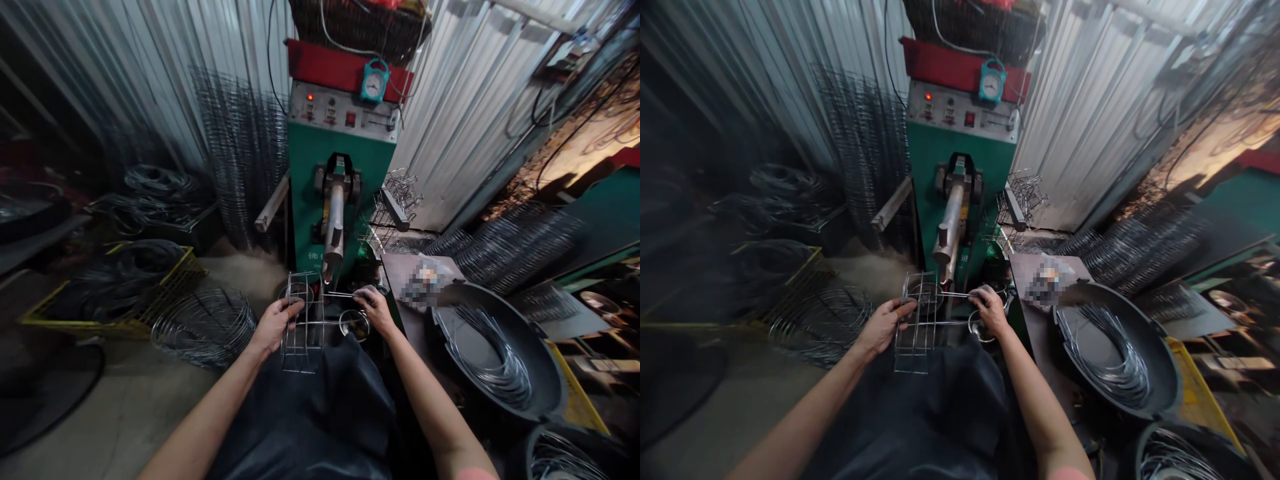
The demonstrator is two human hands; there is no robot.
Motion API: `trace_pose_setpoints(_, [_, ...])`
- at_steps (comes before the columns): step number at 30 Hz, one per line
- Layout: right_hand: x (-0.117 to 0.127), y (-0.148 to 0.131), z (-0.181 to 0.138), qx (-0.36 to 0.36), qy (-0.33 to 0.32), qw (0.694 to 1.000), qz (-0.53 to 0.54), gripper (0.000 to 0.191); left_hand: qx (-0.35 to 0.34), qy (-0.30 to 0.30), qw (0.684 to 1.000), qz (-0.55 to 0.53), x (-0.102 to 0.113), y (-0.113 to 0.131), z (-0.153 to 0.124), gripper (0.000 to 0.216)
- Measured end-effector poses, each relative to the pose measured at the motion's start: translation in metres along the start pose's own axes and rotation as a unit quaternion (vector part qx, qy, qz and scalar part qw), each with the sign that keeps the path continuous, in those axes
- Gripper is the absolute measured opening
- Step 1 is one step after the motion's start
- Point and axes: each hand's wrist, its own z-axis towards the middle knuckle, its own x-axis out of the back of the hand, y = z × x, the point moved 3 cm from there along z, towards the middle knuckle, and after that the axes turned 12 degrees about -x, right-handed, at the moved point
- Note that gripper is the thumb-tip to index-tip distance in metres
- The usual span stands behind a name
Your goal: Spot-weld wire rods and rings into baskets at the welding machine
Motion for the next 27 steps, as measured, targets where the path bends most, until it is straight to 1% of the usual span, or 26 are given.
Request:
trace_pose_setpoints(6, [0.000, 0.007, 0.010, 0.013, 0.009, 1.000, 0.005, 0.018, 0.015, 0.016, 1.000, -0.007, -0.004, -0.001, 0.009, 0.045])
trace_pose_setpoints(9, [0.001, 0.009, 0.013, 0.015, 0.010, 1.000, 0.008, 0.017, 0.016, 0.015, 1.000, -0.010, -0.006, -0.002, 0.012, 0.044])
trace_pose_setpoints(22, [0.006, 0.012, 0.024, 0.009, -0.008, 1.000, 0.008, 0.019, 0.005, 0.017, 1.000, -0.019, -0.010, -0.004, 0.023, 0.045])
trace_pose_setpoints(27, [0.007, 0.015, 0.028, 0.004, -0.010, 1.000, 0.008, 0.020, 0.012, 0.016, 1.000, -0.016, -0.012, -0.006, 0.028, 0.046])
